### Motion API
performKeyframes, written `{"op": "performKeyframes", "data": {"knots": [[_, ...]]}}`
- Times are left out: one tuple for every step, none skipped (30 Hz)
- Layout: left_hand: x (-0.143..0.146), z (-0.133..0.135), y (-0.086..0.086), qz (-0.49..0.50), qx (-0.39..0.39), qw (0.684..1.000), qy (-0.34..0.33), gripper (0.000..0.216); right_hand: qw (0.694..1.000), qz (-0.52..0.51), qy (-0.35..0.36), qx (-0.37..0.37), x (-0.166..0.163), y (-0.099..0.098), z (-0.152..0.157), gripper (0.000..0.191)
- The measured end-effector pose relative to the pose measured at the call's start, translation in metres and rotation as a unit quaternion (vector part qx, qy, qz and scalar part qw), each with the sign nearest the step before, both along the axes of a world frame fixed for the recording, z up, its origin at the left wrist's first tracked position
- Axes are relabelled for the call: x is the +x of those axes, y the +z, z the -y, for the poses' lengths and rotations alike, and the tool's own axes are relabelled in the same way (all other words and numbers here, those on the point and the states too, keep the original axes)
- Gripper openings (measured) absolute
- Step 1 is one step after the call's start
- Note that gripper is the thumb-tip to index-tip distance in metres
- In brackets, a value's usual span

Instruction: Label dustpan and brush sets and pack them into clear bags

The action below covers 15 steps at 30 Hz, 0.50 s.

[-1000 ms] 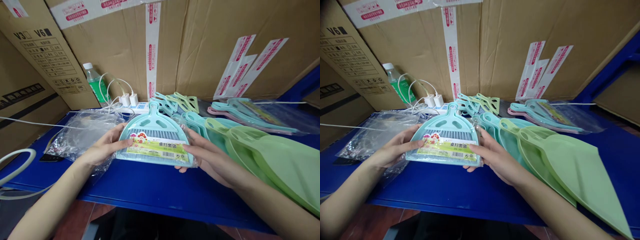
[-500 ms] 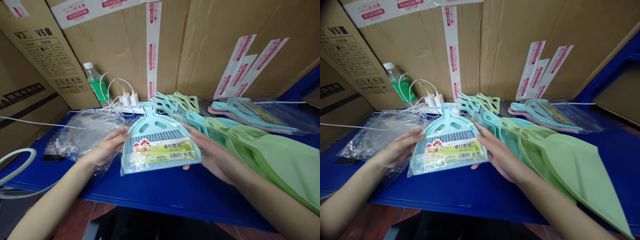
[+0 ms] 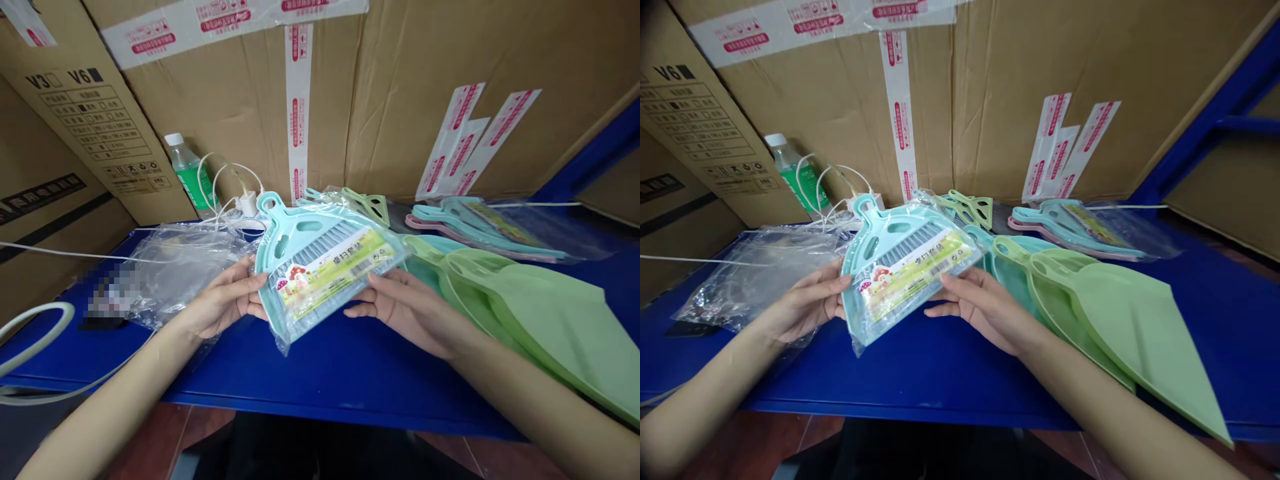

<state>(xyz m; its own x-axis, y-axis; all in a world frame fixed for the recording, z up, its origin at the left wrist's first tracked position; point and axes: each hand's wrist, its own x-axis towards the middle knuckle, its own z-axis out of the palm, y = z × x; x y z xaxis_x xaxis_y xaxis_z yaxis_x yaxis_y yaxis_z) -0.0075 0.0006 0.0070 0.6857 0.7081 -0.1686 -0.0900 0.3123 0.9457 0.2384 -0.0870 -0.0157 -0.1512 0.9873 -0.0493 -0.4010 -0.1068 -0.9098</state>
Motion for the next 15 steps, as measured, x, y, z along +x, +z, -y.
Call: {"op": "performKeyframes", "data": {"knots": [[0.001, 0.001, -0.001, 0.004, 0.0, 1.0, -0.005, 0.039, 1.0, 0.003, 0.002, 0.001, -0.002, -0.002, 0.0, 0.034], [0.002, 0.001, -0.003, 0.005, 0.002, 1.0, -0.012, 0.04, 1.0, 0.008, 0.002, 0.001, -0.005, -0.004, 0.0, 0.034], [0.003, 0.002, -0.005, 0.004, 0.007, 1.0, -0.018, 0.041, 1.0, 0.014, -0.002, -0.001, -0.007, -0.005, 0.0, 0.035], [0.004, 0.003, -0.006, 0.0, 0.015, 1.0, -0.026, 0.041, 1.0, 0.019, -0.01, 0.0, -0.009, -0.007, -0.001, 0.036], [0.004, 0.004, -0.008, -0.008, 0.027, 0.999, -0.036, 0.043, 1.0, 0.023, -0.02, 0.002, -0.01, -0.008, -0.001, 0.037], [0.004, 0.005, -0.009, -0.016, 0.041, 0.998, -0.047, 0.044, 0.999, 0.026, -0.033, 0.005, -0.011, -0.009, -0.002, 0.037], [0.004, 0.006, -0.01, -0.025, 0.057, 0.996, -0.061, 0.045, 0.998, 0.028, -0.048, 0.01, -0.011, -0.009, -0.002, 0.037], [0.004, 0.007, -0.01, -0.033, 0.075, 0.994, -0.077, 0.046, 0.997, 0.03, -0.065, 0.013, -0.01, -0.008, -0.001, 0.036], [0.003, 0.008, -0.009, -0.039, 0.092, 0.991, -0.094, 0.045, 0.996, 0.031, -0.081, 0.015, -0.009, -0.006, 0.0, 0.036], [0.002, 0.009, -0.009, -0.041, 0.108, 0.987, -0.11, 0.042, 0.995, 0.032, -0.098, 0.016, -0.007, -0.003, 0.001, 0.035], [0.002, 0.01, -0.008, -0.041, 0.121, 0.984, -0.123, 0.036, 0.992, 0.034, -0.116, 0.015, -0.004, 0.001, 0.003, 0.033], [0.001, 0.011, -0.007, -0.04, 0.131, 0.981, -0.134, 0.031, 0.99, 0.04, -0.133, 0.013, 0.001, 0.006, 0.006, 0.03], [0.0, 0.011, -0.005, -0.041, 0.14, 0.979, -0.141, 0.026, 0.987, 0.05, -0.155, 0.012, 0.007, 0.012, 0.009, 0.027], [0.0, 0.011, -0.004, -0.044, 0.149, 0.977, -0.143, 0.022, 0.982, 0.071, -0.177, 0.007, 0.015, 0.018, 0.011, 0.023], [0.0, 0.011, -0.003, -0.05, 0.157, 0.976, -0.144, 0.021, 0.975, 0.107, -0.194, -0.004, 0.026, 0.024, 0.013, 0.02]]}}
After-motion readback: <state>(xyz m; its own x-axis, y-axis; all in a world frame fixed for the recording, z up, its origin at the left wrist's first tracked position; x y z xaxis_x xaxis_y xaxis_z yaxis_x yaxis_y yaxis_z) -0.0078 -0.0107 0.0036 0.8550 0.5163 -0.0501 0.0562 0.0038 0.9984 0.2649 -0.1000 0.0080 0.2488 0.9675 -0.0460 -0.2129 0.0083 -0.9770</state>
